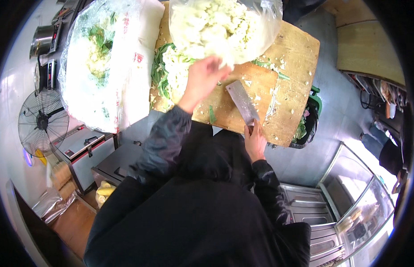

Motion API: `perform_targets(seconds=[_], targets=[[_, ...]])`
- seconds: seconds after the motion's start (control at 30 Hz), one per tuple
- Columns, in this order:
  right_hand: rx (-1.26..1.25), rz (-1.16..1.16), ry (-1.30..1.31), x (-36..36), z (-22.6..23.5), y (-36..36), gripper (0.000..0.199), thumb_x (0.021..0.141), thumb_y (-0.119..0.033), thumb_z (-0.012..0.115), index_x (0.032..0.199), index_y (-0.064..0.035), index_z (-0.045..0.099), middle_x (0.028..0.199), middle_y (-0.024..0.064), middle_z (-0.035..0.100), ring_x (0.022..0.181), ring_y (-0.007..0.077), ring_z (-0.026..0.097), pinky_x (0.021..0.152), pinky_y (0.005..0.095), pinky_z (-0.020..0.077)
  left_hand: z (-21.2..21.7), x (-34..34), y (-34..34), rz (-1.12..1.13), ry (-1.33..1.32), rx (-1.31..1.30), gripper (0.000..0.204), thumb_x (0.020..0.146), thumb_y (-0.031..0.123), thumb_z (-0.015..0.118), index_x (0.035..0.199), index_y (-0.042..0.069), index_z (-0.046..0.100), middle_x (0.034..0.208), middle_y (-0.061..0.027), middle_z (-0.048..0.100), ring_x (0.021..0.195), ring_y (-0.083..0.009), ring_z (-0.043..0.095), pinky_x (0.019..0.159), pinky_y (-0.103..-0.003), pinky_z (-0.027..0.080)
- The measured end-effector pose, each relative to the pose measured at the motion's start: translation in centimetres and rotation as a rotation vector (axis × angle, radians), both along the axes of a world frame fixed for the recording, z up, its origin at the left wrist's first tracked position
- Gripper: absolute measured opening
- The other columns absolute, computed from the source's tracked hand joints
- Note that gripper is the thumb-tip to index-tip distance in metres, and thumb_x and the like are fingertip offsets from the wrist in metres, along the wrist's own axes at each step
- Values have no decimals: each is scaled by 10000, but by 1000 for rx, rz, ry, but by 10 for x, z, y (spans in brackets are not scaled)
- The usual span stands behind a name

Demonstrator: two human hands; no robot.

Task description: The person chops cauliflower florets on a wooden cutting board using a cleaver. They repeatedly pick up florets, cut them into smaller pieces, and place the cut pieces into a plastic bag while discarding scraps into a nearby bin.

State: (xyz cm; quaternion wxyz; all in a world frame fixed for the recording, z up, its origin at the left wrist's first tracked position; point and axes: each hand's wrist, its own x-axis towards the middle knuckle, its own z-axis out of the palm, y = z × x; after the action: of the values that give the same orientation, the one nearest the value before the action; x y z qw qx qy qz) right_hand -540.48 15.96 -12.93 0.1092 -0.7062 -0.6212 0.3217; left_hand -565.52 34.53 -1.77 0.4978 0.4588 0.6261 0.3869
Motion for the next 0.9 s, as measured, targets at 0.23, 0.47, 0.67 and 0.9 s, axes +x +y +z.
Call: perform_targets(seconds=[0.23,0.47,0.67,0.9], targets=[[108,283,-308,-11,8,11,565,835,-114,658,1379,-39,525,1286,185,523,1181,396,530,894,513,473,26,-27,102,-151,489,434,326,925,189,752,1129,-53,676,951,-113,760,805,-136,738,728,-253,562],[202,399,265,-107,38,93,481,861,-69,673,1322,-6,550,1264,211,570,1170,411,565,984,484,477,-43,-126,-24,75,717,5,801,743,127,851,1453,98,482,1461,-275,477,1359,-421,470,1101,-487,430],[399,590,133,-217,27,177,602,852,-180,733,1385,-22,503,1438,176,495,1354,365,464,1076,524,380,-90,-156,-23,-176,652,17,958,702,195,914,1509,254,401,1533,-408,172,1403,-582,314,1143,-538,393],[134,779,-64,-253,15,184,746,802,-413,804,1387,-66,497,1470,131,474,1470,293,352,1124,651,250,-74,-182,-31,-349,936,-69,824,694,102,817,1435,217,475,1552,-310,258,1439,-553,272,1117,-702,314]])
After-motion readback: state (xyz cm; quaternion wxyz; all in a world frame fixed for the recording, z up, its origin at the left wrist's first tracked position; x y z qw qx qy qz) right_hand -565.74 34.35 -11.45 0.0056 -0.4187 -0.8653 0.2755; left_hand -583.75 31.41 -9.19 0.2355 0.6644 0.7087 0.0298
